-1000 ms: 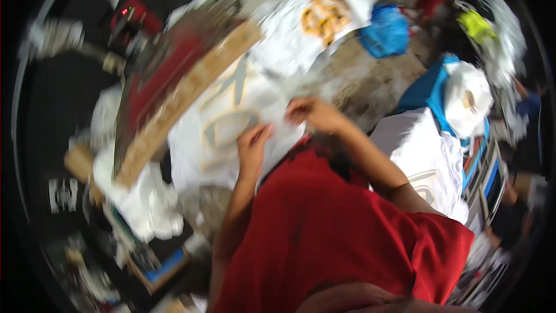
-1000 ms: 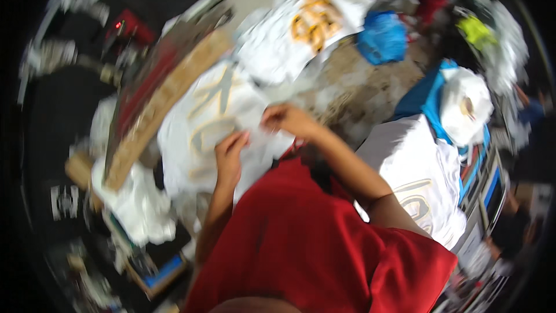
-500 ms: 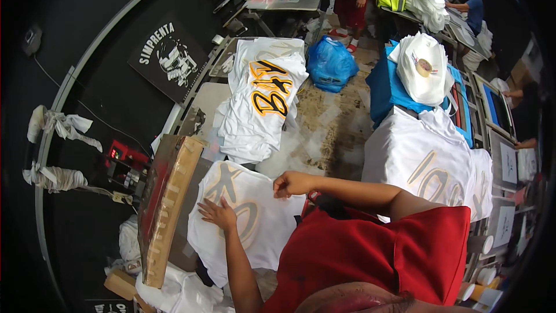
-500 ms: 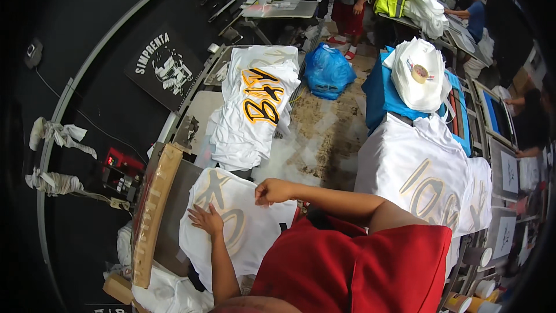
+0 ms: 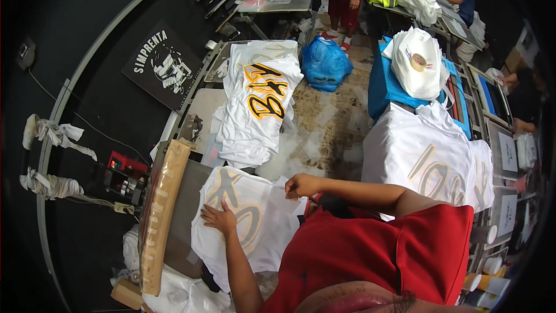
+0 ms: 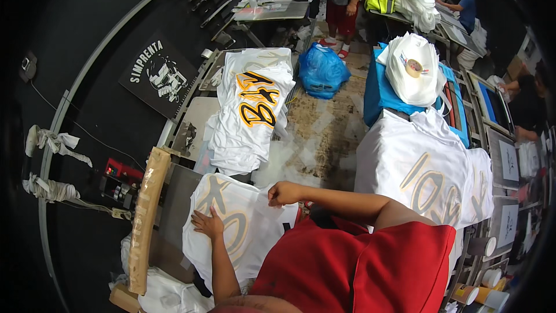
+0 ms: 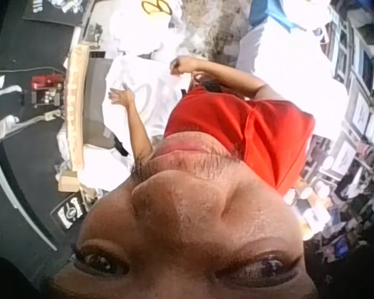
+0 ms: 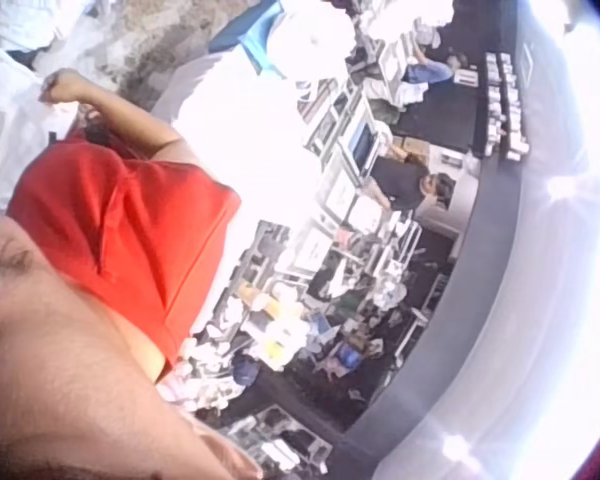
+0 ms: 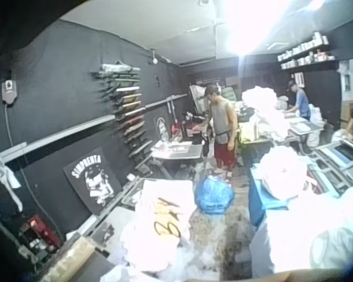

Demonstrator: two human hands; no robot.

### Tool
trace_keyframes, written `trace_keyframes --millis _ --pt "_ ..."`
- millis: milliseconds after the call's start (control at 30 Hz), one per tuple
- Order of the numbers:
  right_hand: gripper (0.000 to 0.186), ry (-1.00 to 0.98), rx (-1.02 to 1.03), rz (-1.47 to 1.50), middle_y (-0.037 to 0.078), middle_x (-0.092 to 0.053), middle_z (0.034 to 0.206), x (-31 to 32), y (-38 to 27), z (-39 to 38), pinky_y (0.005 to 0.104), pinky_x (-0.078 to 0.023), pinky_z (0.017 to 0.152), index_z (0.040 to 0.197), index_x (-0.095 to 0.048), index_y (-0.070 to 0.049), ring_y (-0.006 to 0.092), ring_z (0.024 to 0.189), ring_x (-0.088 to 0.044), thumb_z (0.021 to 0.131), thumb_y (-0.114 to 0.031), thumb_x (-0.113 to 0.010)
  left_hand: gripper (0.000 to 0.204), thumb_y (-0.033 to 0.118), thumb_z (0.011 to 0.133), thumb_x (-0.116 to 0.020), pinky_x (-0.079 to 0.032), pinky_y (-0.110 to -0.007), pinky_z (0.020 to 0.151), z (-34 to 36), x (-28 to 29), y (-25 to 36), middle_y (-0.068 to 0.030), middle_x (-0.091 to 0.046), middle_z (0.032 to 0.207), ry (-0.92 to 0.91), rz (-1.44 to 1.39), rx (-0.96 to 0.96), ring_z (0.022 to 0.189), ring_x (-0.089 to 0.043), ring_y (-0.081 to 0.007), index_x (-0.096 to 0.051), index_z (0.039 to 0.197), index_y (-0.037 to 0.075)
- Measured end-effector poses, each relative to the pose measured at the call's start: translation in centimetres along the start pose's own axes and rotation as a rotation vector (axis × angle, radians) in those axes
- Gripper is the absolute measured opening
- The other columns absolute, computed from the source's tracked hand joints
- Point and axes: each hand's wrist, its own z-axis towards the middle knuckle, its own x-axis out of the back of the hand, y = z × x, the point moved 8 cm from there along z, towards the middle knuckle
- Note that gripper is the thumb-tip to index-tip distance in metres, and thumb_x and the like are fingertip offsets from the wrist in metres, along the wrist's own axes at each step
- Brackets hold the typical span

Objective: The person heat presses labels onto T-shirts by positioning transfer paper on the shirts, pressing them with a heat press machine, and peeling off the backing paper by hand.

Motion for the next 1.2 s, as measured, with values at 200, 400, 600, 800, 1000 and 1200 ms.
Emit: trace_keyframes --millis 200,400,600,800,1000,1200 --pt "0.016 -0.036 0.006 -0.091 0.003 -0.071 0.080 -1.0 0.1 0.8 0.0282 -0.052 0.068 0.090 -0.070 -0.003 0.0116 0.074 -0.066 0.088 -0.019 -0.070 0.087 0.062 0.094 -0.045 -0.011 -0.067 0.113 0.6 0.2 0.1 -0.0250 -0.030 0.151 0.029 0.047 -0.037 0.144 -0.021 -0.0414 -0.027 0.149 -0.003" --pt "0.017 -0.026 0.029 -0.072 0.003 -0.071 0.077 -1.0 0.3 2.3 0.0280 -0.052 0.066 0.088 -0.070 -0.003 0.0114 0.070 -0.066 0.086 -0.020 -0.072 0.087 0.062 0.093 -0.046 -0.013 -0.070 0.111 1.5 1.4 0.0 -0.0239 -0.034 0.147 -0.128 0.041 0.027 0.142 -0.024 -0.0406 -0.030 0.148 -0.003" --pt "0.016 0.004 0.058 0.009 0.003 -0.070 0.076 -1.0 0.2 2.8 0.0279 -0.052 0.063 0.085 -0.069 -0.004 0.0115 0.068 -0.067 0.085 -0.020 -0.072 0.087 0.063 0.090 -0.051 -0.021 -0.063 0.112 2.0 2.0 -0.3 -0.0232 -0.035 0.146 -0.136 -0.042 0.001 0.138 -0.029 -0.0407 -0.035 0.147 -0.001" --pt "0.014 -0.012 0.053 0.013 0.003 -0.070 0.076 -1.4 0.1 2.7 0.0279 -0.052 0.064 0.084 -0.069 -0.005 0.0108 0.069 -0.066 0.085 -0.019 -0.071 0.082 0.062 0.087 -0.057 -0.023 -0.065 0.111 2.4 3.1 -1.5 -0.0210 -0.040 0.141 -0.243 -0.072 0.027 0.135 -0.035 -0.0430 -0.044 0.143 0.003" --pt "0.016 -0.015 0.011 0.170 0.000 -0.068 0.077 -1.8 0.3 2.8 0.0251 -0.050 0.066 0.090 -0.069 -0.006 0.0091 0.073 -0.063 0.089 -0.021 -0.072 0.043 0.029 0.093 -0.068 -0.045 -0.038 0.098 -1.2 4.8 4.2 -0.0156 -0.060 0.122 -0.237 -0.772 -0.333 0.113 -0.057 -0.0256 -0.060 0.123 -0.001" --pt "0.015 0.045 -0.004 0.364 0.001 -0.066 0.074 -1.6 0.6 2.8 0.0263 -0.051 0.062 0.087 -0.067 -0.007 0.0103 0.067 -0.064 0.087 -0.021 -0.072 0.026 0.020 0.096 -0.065 -0.048 -0.025 0.081 -12.8 1.8 10.9 -0.0016 -0.066 0.093 -0.785 -1.294 -0.209 0.083 -0.058 -0.0098 -0.065 0.110 -0.002"
